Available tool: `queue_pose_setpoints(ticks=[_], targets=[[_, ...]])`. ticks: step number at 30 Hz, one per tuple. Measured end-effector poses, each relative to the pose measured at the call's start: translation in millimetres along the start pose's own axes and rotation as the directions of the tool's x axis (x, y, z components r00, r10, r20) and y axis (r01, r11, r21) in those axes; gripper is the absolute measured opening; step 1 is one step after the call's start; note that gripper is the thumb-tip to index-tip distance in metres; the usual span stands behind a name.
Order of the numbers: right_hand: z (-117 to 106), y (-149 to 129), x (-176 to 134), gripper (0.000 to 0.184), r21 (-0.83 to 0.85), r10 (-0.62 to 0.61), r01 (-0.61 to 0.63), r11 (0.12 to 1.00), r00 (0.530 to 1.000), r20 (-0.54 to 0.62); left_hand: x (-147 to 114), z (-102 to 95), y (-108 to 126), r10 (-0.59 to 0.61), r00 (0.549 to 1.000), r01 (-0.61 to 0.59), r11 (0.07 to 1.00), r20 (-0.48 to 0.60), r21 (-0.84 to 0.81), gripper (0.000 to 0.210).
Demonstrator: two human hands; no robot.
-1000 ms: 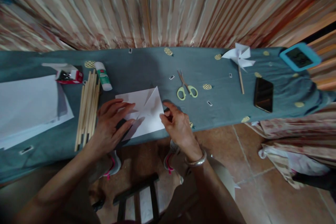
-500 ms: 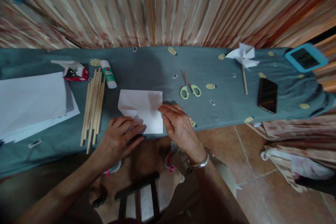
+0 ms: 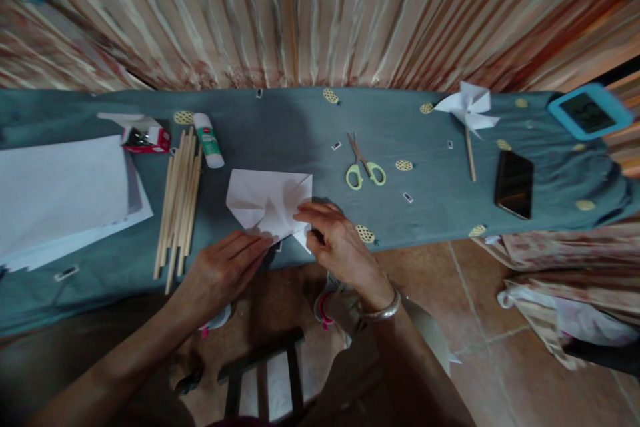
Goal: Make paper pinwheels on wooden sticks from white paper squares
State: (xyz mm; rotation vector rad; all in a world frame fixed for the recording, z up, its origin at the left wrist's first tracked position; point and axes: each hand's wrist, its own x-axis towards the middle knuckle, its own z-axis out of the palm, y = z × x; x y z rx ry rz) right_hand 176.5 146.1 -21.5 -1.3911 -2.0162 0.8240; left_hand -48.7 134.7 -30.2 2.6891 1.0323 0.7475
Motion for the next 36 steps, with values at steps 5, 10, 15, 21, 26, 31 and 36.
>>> queue_pose_setpoints(ticks=[5,10,15,21,26,31,36], targets=[[12,-3,3,0.014,0.219,0.088,-0.083,0.972,0.996,-0.017,1,-0.4,0,-0.006,1.0,0.006,1.0,-0.019,-0.009,0.017],[25,-8,8,0.006,0.199,0.106,-0.079,0.977,0.986,-0.131,1,-0.6,2,-0.074,0.997,0.073,0.997,-0.027,-0.035,0.021],[31,-17,11,0.007,-0.004,0.021,-0.022,1.0,0.984,-0.179,-3,-1.2,2,-0.076,0.997,0.078,0.994,0.03,-0.075,0.032],[36,-19,11,0.01,-0.091,0.003,-0.023,0.996,0.976,-0.218,-4,-0.5,2,-0.079,0.997,0.08,0.993,0.013,-0.091,0.022],[39,-19,10,0.01,-0.118,-0.005,-0.022,0.993,0.974,-0.227,-4,0.5,2,-0.089,0.996,0.091,0.991,0.016,-0.095,0.022],[40,-20,11,0.009,-0.134,-0.006,-0.024,0.991,0.974,-0.224,-5,-1.5,3,-0.065,0.997,0.068,0.994,0.035,-0.086,0.024],[40,-20,10,0.01,-0.146,-0.009,-0.023,0.989,0.976,-0.217,-3,-3.1,5,-0.06,0.997,0.063,0.994,0.039,-0.088,0.021]])
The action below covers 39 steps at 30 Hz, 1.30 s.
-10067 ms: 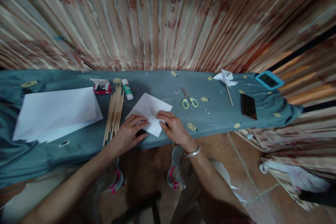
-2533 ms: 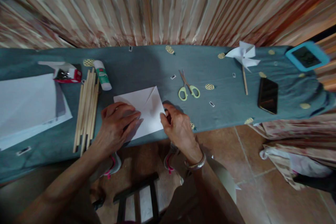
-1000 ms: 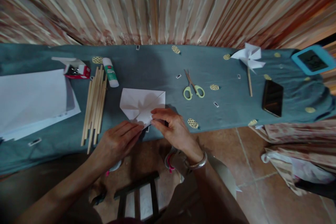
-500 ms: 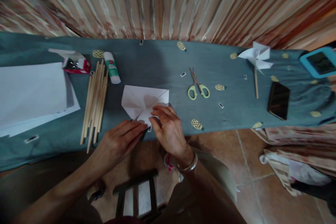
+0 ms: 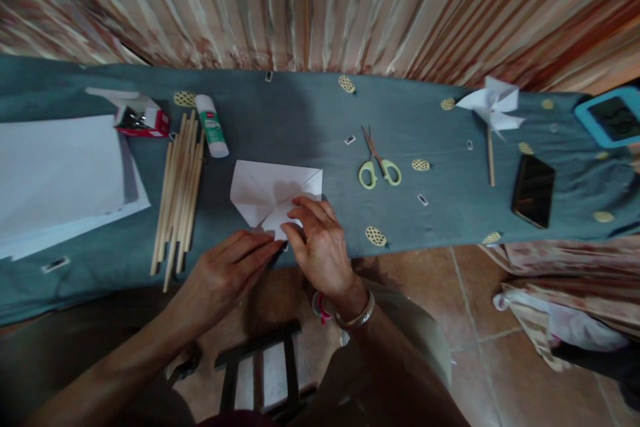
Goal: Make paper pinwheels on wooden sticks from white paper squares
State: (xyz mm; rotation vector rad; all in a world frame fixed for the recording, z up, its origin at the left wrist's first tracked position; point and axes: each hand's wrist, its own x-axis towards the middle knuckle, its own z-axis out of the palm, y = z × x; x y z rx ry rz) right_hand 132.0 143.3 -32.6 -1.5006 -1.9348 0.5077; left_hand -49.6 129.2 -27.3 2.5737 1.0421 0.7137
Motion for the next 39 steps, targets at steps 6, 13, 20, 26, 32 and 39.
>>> queue_pose_setpoints(ticks=[6,13,20,26,32,39], targets=[[1.5,-0.1,1.0,0.009,-0.022,-0.015,0.015,1.0,1.0,0.0,0.3,0.0,0.5,-0.005,1.0,0.005,1.0,0.001,0.002,0.021],[3.7,0.6,1.8,0.01,-0.037,-0.037,0.037,0.999,0.999,0.007,-0.5,1.6,0.0,-0.011,1.0,0.011,1.0,-0.003,0.006,0.021],[5.4,0.7,1.5,0.011,-0.047,-0.038,0.038,0.998,0.999,-0.003,-0.6,2.0,-0.4,-0.026,1.0,0.026,1.0,-0.002,0.003,0.023],[5.7,-1.5,2.3,0.011,-0.058,-0.038,0.038,0.998,0.999,-0.004,-0.2,1.7,-0.3,-0.031,0.999,0.03,1.0,-0.019,-0.006,0.022],[6.0,-3.5,2.5,0.018,-0.073,-0.106,0.108,0.991,0.994,0.025,1.5,1.4,0.8,-0.023,0.999,0.023,1.0,-0.022,0.018,0.02],[5.0,-4.6,3.7,0.022,-0.115,-0.123,0.134,0.984,0.988,0.096,2.1,-0.1,1.8,-0.034,0.999,0.034,0.999,-0.01,0.006,0.02]])
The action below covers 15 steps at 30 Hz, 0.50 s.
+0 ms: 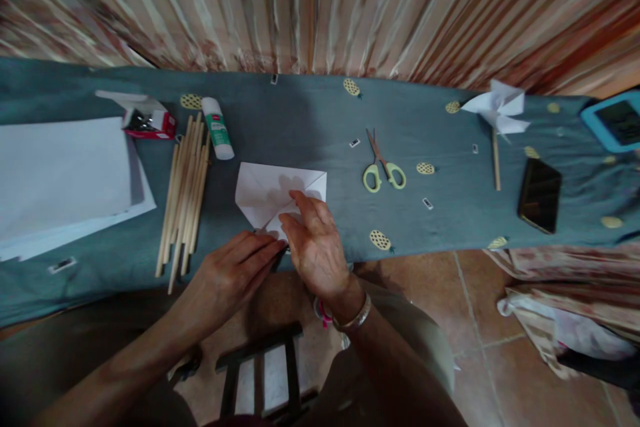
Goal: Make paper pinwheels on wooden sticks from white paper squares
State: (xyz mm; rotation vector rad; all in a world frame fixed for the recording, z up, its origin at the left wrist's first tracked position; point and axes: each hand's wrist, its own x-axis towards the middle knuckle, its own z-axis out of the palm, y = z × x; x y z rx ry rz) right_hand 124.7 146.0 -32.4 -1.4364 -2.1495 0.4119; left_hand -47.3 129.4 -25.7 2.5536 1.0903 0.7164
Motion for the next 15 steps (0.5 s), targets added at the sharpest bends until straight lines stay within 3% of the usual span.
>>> queue_pose_setpoints(ticks=[15], targets=[[3.9,-3.1,-1.6,0.022,-0.148,-0.066,0.066,0.987,0.998,0.009,0.5,1.5,-0.6,0.003,1.0,-0.002,1.0,-0.03,0.018,0.018]])
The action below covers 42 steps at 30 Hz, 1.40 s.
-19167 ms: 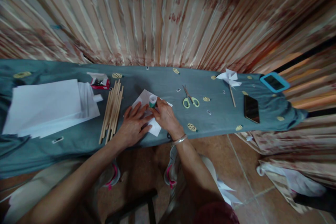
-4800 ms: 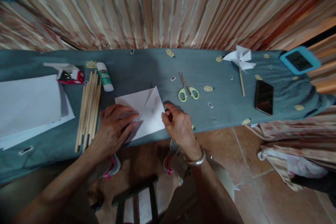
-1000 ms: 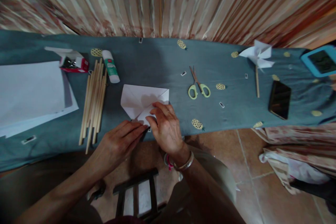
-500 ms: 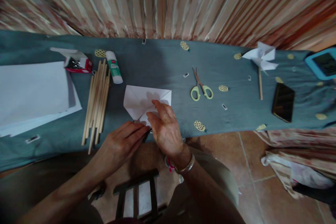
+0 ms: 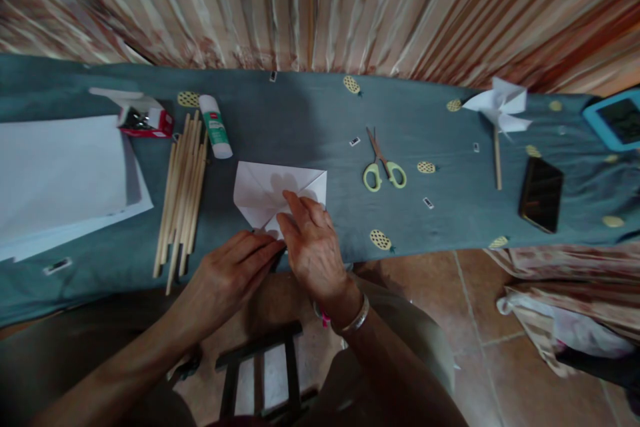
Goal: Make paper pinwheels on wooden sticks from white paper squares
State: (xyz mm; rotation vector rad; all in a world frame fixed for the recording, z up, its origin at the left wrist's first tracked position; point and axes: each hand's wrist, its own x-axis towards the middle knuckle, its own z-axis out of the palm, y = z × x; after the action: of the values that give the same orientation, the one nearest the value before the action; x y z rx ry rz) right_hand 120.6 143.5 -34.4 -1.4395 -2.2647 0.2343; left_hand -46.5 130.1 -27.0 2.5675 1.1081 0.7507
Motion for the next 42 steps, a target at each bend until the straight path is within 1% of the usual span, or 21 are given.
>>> queue_pose_setpoints(ticks=[8,18,20,23,28,30,32,34,36,37,39,40,42], targets=[[-2,0,2,0.022,-0.044,-0.019,0.019,0.999,1.0,0.012,0,-0.1,0,-0.015,1.0,0.015,1.0,0.018,-0.021,0.019],[-5,0,12,0.024,-0.022,0.009,-0.007,1.0,0.994,0.107,-2,1.9,-1,-0.028,0.999,0.029,0.999,0.04,-0.037,0.019],[-4,2,13,0.024,-0.014,0.003,-0.002,1.0,0.996,0.09,-2,1.8,-1,-0.027,0.999,0.029,0.999,0.047,-0.035,0.018],[-1,2,11,0.023,-0.05,-0.014,0.017,0.999,0.998,0.066,-2,2.2,-2,-0.041,0.998,0.043,0.998,0.056,-0.036,0.018],[1,-4,4,0.026,-0.118,-0.033,0.043,0.992,0.996,0.088,-4,4.3,-3,-0.058,0.994,0.061,0.998,0.088,-0.028,0.018],[-1,-6,2,0.028,-0.108,-0.03,0.04,0.993,0.995,0.094,-4,5.1,-3,-0.062,0.994,0.064,0.998,0.091,-0.022,0.017],[-4,-4,1,0.03,-0.031,-0.027,0.03,0.999,0.997,0.074,-4,5.5,-2,-0.069,0.994,0.071,0.997,0.088,-0.014,0.018],[-9,3,2,0.033,0.105,0.002,-0.003,0.995,1.0,0.006,-5,5.8,-2,-0.071,0.995,0.072,0.997,0.076,-0.004,0.019],[-12,16,6,0.037,0.209,0.087,-0.067,0.976,0.992,-0.086,-5,6.0,-2,-0.064,0.996,0.064,0.998,0.055,0.001,0.021],[-13,24,9,0.037,0.222,0.145,-0.113,0.968,0.981,-0.132,-5,6.2,-3,-0.057,0.997,0.057,0.998,0.044,0.002,0.021],[-12,40,16,0.039,0.179,0.247,-0.215,0.96,0.951,-0.184,-6,6.7,-4,-0.046,0.998,0.046,0.999,0.035,0.006,0.022],[-11,47,20,0.041,0.154,0.269,-0.244,0.958,0.946,-0.179,-6,7.0,-4,-0.043,0.998,0.043,0.999,0.034,0.01,0.023],[-6,57,29,0.044,0.121,0.268,-0.251,0.96,0.951,-0.153,-7,7.5,-5,-0.037,0.999,0.037,0.999,0.036,0.021,0.026]])
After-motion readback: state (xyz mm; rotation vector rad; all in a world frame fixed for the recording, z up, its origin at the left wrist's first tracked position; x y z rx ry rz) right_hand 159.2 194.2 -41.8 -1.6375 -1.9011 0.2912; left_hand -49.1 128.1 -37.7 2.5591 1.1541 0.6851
